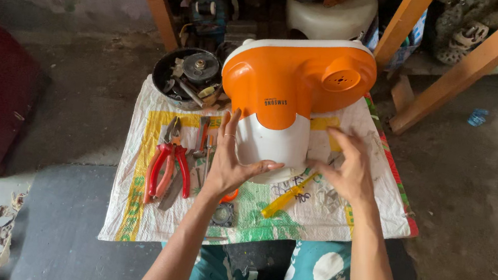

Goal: The person uses a screwdriver to loosen screws on the base of a mixer grinder, removes internal components including a metal shaft, and wipes the exterior and interior parts with a cloth.

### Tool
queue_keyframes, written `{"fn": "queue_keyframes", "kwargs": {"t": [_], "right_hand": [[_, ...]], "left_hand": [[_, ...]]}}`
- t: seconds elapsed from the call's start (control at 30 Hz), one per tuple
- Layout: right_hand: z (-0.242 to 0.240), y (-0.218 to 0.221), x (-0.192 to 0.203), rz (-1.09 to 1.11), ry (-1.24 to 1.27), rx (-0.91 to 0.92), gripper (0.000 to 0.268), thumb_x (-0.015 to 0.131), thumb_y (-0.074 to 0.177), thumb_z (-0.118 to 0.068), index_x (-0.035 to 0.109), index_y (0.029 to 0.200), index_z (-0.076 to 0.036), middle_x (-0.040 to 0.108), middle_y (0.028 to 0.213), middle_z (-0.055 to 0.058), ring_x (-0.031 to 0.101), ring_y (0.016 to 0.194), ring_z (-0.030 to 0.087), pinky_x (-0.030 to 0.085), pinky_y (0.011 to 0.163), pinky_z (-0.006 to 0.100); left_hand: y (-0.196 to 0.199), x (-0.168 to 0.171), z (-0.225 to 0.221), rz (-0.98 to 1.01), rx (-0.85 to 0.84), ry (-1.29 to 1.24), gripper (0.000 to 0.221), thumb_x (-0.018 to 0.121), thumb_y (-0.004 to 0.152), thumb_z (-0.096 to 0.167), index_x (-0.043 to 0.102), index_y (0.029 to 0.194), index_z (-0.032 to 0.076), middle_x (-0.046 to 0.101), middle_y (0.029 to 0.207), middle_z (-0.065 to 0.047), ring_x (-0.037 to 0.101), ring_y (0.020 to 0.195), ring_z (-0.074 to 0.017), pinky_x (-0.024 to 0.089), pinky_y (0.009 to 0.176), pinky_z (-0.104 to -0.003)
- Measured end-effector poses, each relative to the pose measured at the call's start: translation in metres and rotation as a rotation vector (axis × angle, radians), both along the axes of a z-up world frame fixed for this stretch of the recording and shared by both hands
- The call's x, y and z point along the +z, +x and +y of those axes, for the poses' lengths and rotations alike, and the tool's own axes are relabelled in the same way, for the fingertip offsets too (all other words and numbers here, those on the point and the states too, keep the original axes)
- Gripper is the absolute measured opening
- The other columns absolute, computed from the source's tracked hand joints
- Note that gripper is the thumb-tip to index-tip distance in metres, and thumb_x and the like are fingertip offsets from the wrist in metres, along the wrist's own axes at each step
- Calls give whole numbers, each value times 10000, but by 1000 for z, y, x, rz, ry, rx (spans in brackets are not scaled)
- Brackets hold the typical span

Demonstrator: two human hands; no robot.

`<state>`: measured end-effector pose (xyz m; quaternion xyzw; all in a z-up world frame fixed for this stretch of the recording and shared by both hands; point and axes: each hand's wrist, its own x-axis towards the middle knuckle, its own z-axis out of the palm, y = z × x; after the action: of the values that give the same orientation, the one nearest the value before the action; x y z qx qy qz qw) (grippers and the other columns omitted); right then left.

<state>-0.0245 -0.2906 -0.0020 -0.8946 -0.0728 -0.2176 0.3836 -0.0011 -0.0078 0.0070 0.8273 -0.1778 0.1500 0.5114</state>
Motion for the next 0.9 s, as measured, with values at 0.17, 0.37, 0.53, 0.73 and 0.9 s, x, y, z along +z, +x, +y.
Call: {"fn": "queue_keyframes", "kwargs": {"t": [0.17, 0.37, 0.53, 0.73, 0.9], "right_hand": [[-18, 18, -32, 94, -381, -646, 791, 985, 605, -297, 698, 1306, -69, 633, 1147, 307, 562, 1064, 521, 476, 846, 613], [-4, -3, -4, -317, -46, -402, 361, 723, 830, 14, 709, 1181, -73, 719, 1112, 191, 700, 1043, 386, 545, 921, 419], [45, -11, 86, -628, 107, -65, 358, 702, 965, 29, 622, 1310, -24, 696, 1230, 171, 711, 1092, 355, 558, 974, 424], [105, 16, 103, -434, -287, 214, 377, 724, 877, -104, 695, 1247, -37, 694, 1231, 144, 577, 1119, 326, 475, 991, 461], [103, 14, 74, -365, -276, 231, 248, 717, 874, -69, 775, 1114, -98, 699, 1222, 107, 597, 1084, 310, 491, 971, 432]], "left_hand": [[7, 27, -38, -178, 165, -45, 1404, 953, 531, 621, 252, 1613, 63, 224, 1660, -299, 192, 1545, -526, 286, 1196, -611], [23, 38, -42, -10, 205, 89, 1370, 987, 380, 605, 432, 1559, 184, 255, 1643, -262, 237, 1495, -516, 292, 1176, -600], [25, 30, -45, -48, 225, 40, 1444, 986, 395, 614, 345, 1582, 101, 260, 1655, -255, 256, 1522, -468, 284, 1196, -584], [31, 16, -44, -80, 239, 49, 1095, 837, 651, 391, 365, 1592, 90, 275, 1670, -240, 263, 1547, -431, 264, 1245, -538], [36, 3, -46, -243, 252, 211, 822, 766, 797, 348, 434, 1499, 75, 362, 1671, -163, 250, 1601, -411, 195, 1313, -552]]}}
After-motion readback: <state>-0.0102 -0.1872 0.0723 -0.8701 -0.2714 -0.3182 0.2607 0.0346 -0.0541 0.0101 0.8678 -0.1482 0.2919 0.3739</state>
